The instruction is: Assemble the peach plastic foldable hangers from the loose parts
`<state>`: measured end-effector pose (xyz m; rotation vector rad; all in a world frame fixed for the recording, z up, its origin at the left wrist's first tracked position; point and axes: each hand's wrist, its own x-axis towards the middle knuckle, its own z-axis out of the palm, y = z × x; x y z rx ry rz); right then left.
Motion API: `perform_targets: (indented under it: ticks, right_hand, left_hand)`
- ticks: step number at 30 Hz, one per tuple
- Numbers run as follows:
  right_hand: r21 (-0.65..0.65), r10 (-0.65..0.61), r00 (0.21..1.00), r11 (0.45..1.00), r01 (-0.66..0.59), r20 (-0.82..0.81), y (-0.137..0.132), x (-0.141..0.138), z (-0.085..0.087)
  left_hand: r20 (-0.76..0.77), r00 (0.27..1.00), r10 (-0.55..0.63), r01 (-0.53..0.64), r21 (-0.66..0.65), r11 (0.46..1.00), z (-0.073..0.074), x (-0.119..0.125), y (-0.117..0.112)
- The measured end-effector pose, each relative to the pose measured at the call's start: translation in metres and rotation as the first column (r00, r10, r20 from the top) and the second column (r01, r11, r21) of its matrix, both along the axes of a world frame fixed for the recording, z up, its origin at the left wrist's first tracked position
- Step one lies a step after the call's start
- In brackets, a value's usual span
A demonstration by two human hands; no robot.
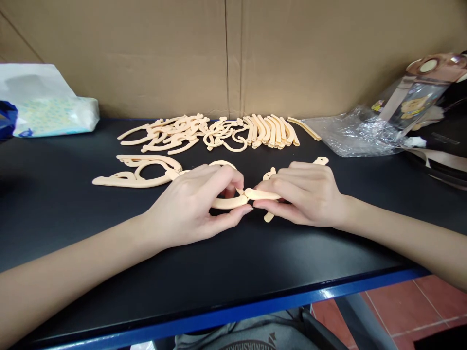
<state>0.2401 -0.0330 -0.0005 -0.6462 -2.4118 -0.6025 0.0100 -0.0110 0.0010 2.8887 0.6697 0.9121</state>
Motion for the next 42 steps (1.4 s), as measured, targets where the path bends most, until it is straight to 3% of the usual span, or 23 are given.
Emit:
perform_targets:
  ticks: [10, 13, 17, 22, 31, 35, 42]
  right_hand:
    - [-0.067, 0.005, 0.998, 0.998, -0.009, -0.057, 0.0, 0.0, -0.001]
    - [-0.145, -0.053, 0.99, 0.989, 0.033, -0.133, -0.001, 0.001, 0.0]
    - [-0.16, -0.137, 0.966, 0.982, 0.103, -0.221, 0.0, 0.002, 0.001]
    - [-0.169, -0.202, 0.96, 0.971, 0.17, -0.192, 0.0, 0.0, 0.001]
    - [-0.379, -0.269, 0.932, 0.911, 0.163, -0.245, 0.009, 0.009, 0.003]
    - [-0.488, -0.362, 0.905, 0.845, 0.218, -0.224, 0.017, 0.014, 0.002]
    - [-0.585, -0.488, 0.799, 0.781, 0.219, -0.351, 0.03, 0.024, 0.0]
  left_hand:
    - [-0.049, 0.999, 0.02, -0.014, 0.109, 0.994, 0.002, 0.001, -0.001]
    - [-0.054, 0.997, 0.047, -0.039, 0.136, 0.99, 0.003, 0.0, 0.001]
    - [-0.029, 0.995, 0.096, -0.093, 0.073, 0.993, 0.004, -0.002, 0.002]
    - [-0.035, 0.995, 0.097, -0.094, 0.07, 0.993, 0.004, -0.001, 0.003]
    - [-0.02, 0.991, 0.131, -0.129, 0.081, 0.988, 0.002, -0.002, 0.004]
    - [-0.021, 0.989, 0.144, -0.143, 0.026, 0.989, 0.002, -0.002, 0.005]
    - [0.007, 0.989, 0.147, -0.146, -0.065, 0.987, 0.004, -0.002, 0.003]
